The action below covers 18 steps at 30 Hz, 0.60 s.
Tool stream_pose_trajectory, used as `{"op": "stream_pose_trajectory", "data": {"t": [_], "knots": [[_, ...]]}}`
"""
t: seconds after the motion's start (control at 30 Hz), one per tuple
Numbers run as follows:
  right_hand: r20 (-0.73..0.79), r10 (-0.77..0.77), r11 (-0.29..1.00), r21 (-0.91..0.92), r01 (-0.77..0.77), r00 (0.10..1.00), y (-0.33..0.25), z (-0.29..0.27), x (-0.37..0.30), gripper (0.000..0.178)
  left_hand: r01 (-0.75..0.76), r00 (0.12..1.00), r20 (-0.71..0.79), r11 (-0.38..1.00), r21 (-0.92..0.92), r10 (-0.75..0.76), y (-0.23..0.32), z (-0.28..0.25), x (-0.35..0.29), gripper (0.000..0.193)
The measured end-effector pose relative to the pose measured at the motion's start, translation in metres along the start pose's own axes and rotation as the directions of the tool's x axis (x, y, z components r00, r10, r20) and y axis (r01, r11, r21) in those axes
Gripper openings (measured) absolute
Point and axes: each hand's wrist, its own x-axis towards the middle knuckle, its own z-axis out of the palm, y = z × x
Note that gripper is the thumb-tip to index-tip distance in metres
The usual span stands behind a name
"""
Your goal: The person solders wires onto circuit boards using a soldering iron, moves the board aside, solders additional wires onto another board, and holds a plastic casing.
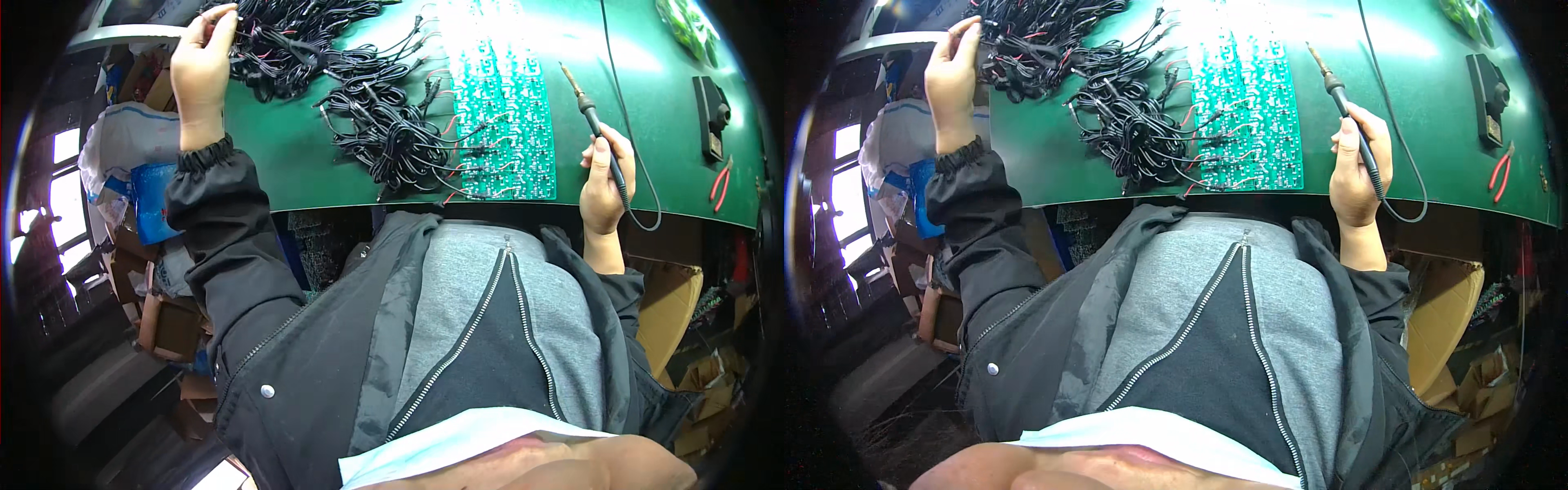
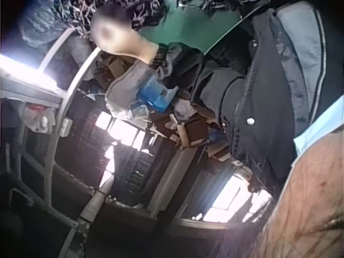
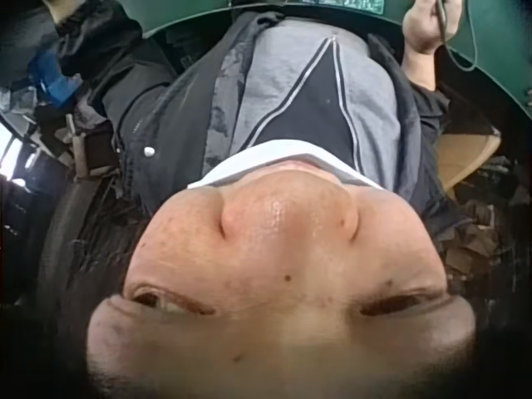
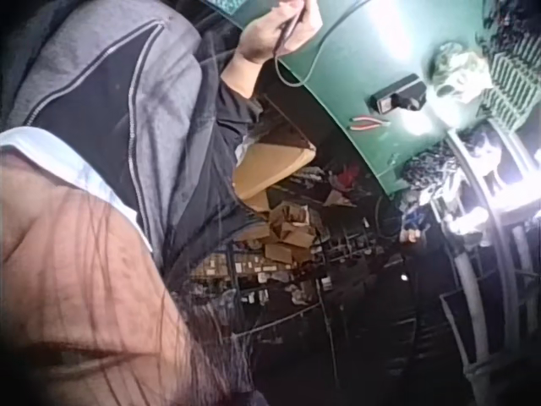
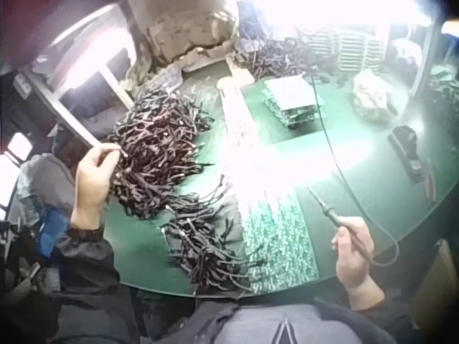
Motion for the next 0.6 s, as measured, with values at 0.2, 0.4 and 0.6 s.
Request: {"op": "stream_pose_trajectory", "data": {"t": [0.2, 0.4, 0.6], "knots": [[-0.035, -0.002, 1.0, 0.019, 0.002, 0.999, 0.002, 0.003, -0.002, 0.021, 0.038, 0.987, 0.152, 0.988, 0.149, -0.06, 0.004, 0.007, -0.023, 0.028], [-0.041, -0.019, 1.0, -0.022, 0.018, 0.999, 0.0, 0.005, 0.0, 0.021, 0.087, 0.877, 0.48, 0.988, -0.13, -0.014, 0.052, 0.089, -0.039, 0.011], [-0.09, -0.038, 0.999, 0.029, 0.041, 0.995, 0.007, 0.008, -0.001, 0.02, -0.53, 0.761, 0.427, 0.848, -0.025, 0.488, 0.033, 0.144, -0.061, 0.016]]}}
